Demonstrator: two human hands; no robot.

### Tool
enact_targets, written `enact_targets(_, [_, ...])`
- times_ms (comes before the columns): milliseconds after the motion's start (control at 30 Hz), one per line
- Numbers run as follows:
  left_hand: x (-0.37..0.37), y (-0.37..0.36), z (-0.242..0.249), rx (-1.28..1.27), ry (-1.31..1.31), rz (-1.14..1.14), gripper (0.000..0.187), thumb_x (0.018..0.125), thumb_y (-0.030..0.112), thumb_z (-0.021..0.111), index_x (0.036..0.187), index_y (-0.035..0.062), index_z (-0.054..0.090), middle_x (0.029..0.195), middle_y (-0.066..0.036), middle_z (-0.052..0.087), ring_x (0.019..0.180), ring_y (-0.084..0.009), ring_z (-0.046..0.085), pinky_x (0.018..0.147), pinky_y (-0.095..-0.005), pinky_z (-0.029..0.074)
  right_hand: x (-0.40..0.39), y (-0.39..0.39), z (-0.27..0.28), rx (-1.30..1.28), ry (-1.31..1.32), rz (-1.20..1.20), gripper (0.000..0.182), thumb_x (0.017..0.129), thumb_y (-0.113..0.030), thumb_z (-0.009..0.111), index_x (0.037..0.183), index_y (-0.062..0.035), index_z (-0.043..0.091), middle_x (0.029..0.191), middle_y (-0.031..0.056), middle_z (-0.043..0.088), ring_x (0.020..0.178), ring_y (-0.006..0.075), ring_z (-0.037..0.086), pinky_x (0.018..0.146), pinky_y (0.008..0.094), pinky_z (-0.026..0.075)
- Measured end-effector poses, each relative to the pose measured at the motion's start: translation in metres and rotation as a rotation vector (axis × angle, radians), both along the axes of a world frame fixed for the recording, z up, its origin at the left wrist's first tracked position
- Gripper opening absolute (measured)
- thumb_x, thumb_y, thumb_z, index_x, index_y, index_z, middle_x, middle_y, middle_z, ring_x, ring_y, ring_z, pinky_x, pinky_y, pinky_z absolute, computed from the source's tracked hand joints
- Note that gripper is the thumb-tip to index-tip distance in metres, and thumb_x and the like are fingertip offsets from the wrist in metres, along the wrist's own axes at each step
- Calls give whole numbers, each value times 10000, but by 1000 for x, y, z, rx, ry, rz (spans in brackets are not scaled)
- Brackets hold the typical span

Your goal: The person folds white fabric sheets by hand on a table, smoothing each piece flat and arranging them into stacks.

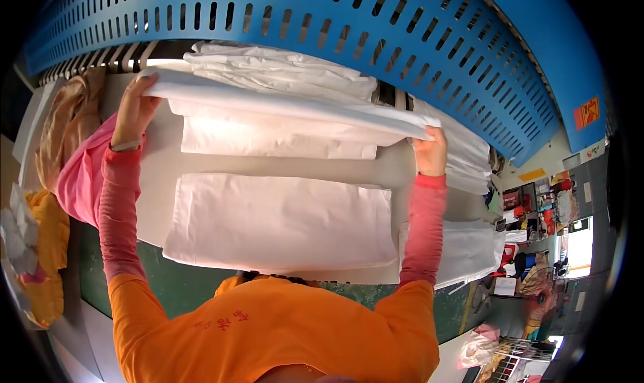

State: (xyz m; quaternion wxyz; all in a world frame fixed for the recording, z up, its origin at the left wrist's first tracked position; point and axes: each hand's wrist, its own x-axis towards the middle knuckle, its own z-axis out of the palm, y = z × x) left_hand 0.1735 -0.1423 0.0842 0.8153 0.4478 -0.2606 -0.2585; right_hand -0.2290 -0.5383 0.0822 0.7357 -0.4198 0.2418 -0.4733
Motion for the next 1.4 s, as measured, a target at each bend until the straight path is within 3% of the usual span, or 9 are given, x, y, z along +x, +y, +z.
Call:
enact_targets(200, [-115,-56,32,77,-377,-426,322,799,143,581,1103,51,527,972,-68,606,936,-175,577,804,-307,457,-196,-140,35,-212,-8,-442,275,693,-163,620,932,-45,549,853,47,558,623,166,546,576,273,480])
enact_targets(233, [-151,-60,58,155,-414,-683,335,791,125,593,1107,37,528,967,-79,611,912,-186,590,806,-316,452,-262,-175,49,-927,454,-747,389,631,-203,671,954,-22,553,857,95,589,667,231,576,629,336,490])
enact_targets(300, [-175,-63,58,337,-685,-934,371,758,62,643,1106,-5,532,929,-84,622,846,-176,607,779,-299,465,-381,-194,95,-941,547,-1074,382,652,-205,655,972,-25,549,863,90,592,682,230,579,631,336,493])
enact_targets(533, [23,-4,-171,707,-543,109,361,785,112,610,1110,-13,514,936,-66,597,852,-140,558,742,-256,445,-536,-154,24,-355,121,-1520,359,728,-211,597,1034,-35,537,883,75,603,734,226,589,641,337,503])
enact_targets(633, [27,7,-189,1094,-259,273,404,732,301,653,1020,31,568,702,12,517,627,-83,476,525,-264,394,-473,-177,-86,-358,137,-1255,351,760,-214,572,1061,-39,532,891,69,607,756,224,593,645,337,507])
enact_targets(733, [14,-9,-201,1033,-147,234,291,719,344,656,874,98,629,629,53,482,527,-70,417,452,-214,311,-296,-184,-162,-643,800,-471,384,813,-255,524,1146,-67,486,1008,45,555,926,163,527,736,274,457])
enact_targets(867, [34,-7,-228,899,-177,140,257,729,329,654,841,98,634,616,66,477,556,-49,414,456,-227,296,-65,-74,-158,-157,740,59,687,733,-323,661,1284,-56,348,1243,92,433,1104,188,434,882,385,351])
enact_targets(1067, [-10,8,-148,716,-198,117,201,765,259,637,852,78,627,691,68,536,606,-31,454,535,-197,329,29,-51,-181,-235,640,274,303,718,-219,692,914,4,630,832,31,623,767,138,567,725,260,425])
enact_targets(1400, [-64,73,-63,273,-230,60,208,800,170,617,948,30,575,853,31,557,768,-71,516,664,-222,408,-56,-10,-35,-390,287,153,237,794,-70,594,1013,15,565,959,44,585,848,116,545,774,264,421])
